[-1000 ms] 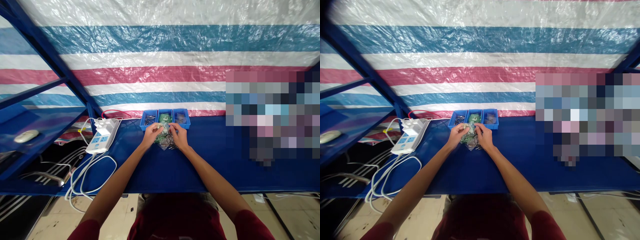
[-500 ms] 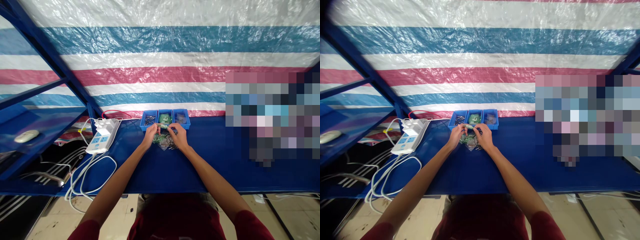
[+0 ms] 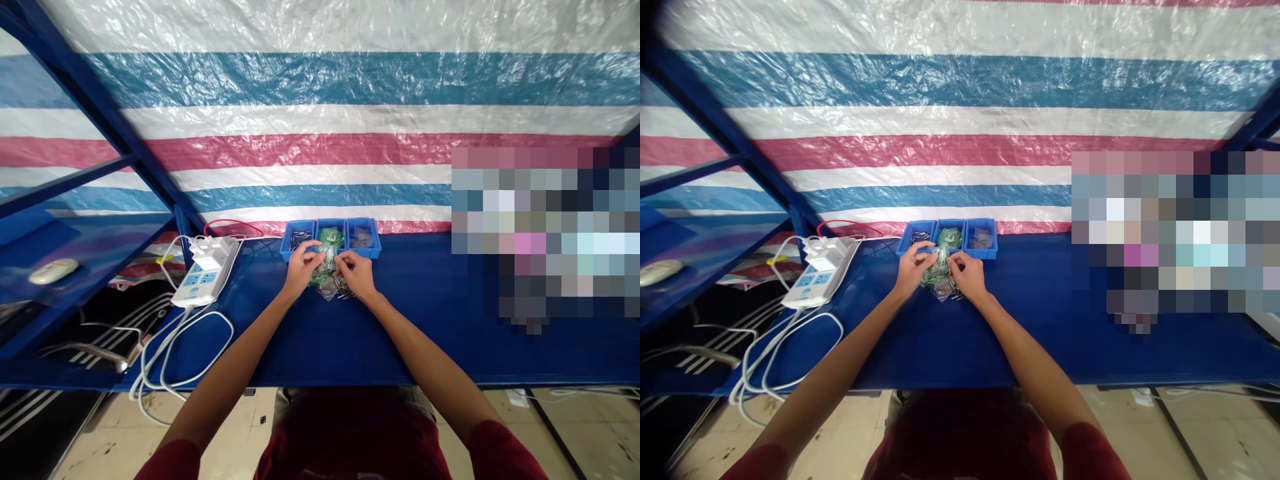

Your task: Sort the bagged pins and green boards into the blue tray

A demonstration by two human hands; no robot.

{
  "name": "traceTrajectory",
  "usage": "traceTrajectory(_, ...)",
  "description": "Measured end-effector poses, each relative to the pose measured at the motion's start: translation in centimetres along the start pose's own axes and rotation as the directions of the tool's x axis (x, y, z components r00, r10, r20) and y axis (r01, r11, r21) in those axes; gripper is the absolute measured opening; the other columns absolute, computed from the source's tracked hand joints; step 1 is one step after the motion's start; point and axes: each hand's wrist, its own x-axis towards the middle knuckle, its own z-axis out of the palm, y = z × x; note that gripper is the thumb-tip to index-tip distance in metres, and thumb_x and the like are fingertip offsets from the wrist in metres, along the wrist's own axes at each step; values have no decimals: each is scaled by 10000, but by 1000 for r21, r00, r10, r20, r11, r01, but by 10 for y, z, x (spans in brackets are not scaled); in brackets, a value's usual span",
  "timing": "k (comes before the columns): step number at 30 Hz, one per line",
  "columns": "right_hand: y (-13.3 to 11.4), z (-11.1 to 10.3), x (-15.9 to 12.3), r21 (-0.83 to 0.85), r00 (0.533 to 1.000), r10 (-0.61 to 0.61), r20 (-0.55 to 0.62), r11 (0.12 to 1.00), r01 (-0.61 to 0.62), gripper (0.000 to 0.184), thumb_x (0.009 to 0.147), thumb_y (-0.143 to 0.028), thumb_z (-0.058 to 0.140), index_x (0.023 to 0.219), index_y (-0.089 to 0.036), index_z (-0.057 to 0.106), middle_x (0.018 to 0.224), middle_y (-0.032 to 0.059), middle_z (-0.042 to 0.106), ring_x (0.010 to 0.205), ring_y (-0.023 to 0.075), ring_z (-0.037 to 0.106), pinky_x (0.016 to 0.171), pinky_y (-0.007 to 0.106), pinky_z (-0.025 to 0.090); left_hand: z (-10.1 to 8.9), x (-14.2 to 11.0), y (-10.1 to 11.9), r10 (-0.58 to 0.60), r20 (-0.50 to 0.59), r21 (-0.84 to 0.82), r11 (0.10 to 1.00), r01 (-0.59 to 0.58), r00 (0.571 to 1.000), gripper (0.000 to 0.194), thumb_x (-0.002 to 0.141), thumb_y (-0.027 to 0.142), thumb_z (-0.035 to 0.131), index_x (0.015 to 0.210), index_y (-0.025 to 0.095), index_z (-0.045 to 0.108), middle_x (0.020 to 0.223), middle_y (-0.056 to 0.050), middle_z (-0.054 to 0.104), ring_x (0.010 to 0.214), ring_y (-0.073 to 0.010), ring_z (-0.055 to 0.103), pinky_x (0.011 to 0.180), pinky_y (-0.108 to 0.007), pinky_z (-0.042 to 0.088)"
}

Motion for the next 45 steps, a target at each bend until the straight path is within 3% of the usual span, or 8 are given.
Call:
traceTrajectory(12,-1,-2,1,-56,999,-25,-46,998,23,274,902,-417,448,816,-202,595,597,-18,603,546,141,583,611,251,460,-1,8,-6,54,-86,-11,998,-55,995,375,698,378,746,990,176,625,618,38,593,572,-112,582,617,-231,494)
traceTrajectory(20,-1,-4,2,-115,993,-27,-116,993,13,291,929,-406,397,887,-203,603,658,-5,608,585,144,579,639,249,460,5,70,-14,152,-81,231,964,-130,985,259,740,252,686,984,186,632,622,35,600,595,-128,570,647,-246,454)
traceTrajectory(24,-1,-4,3,-122,993,-28,-111,992,15,295,931,-403,395,879,-204,607,668,-2,610,594,144,583,645,248,461,15,98,-24,126,17,517,848,-117,992,182,724,139,680,894,198,654,654,7,631,648,-172,583,699,-292,429)
traceTrajectory(28,-1,-5,3,-134,994,-15,-107,991,1,308,927,-411,394,869,-203,615,665,1,612,607,149,589,653,251,466,23,106,-27,116,80,772,621,-135,990,69,748,136,680,770,200,665,734,-54,648,869,-265,576,818,-384,385)
traceTrajectory(32,-1,-4,3,-135,995,-30,-99,991,16,308,926,-411,396,858,-203,613,654,0,600,596,147,576,643,249,459,26,106,-26,125,153,877,439,-194,980,39,785,164,666,768,186,694,1021,-126,630,1048,-324,505,867,-436,341)
traceTrajectory(36,1,-4,3,-125,993,-60,-99,991,48,299,925,-394,405,850,-198,617,639,-5,590,582,145,566,637,249,450,26,104,-25,34,227,908,353,-224,973,155,846,179,580,773,170,718,1005,-146,637,1051,-337,503,870,-460,338)
traceTrajectory(42,1,-7,6,-235,990,-42,-138,972,8,298,924,-358,402,851,-195,640,696,17,633,628,157,580,686,266,450,22,80,-9,249,222,822,473,-318,943,215,888,207,518,1010,195,695,1196,-129,594,1142,-293,491,961,-435,326)
traceTrajectory(45,2,-11,9,-367,992,2,-128,929,-49,231,892,-282,451,828,-199,657,777,31,655,694,165,589,712,272,444,15,60,4,334,172,731,587,-347,927,208,895,220,496,964,199,691,1041,-89,649,1022,-247,564,890,-367,382)
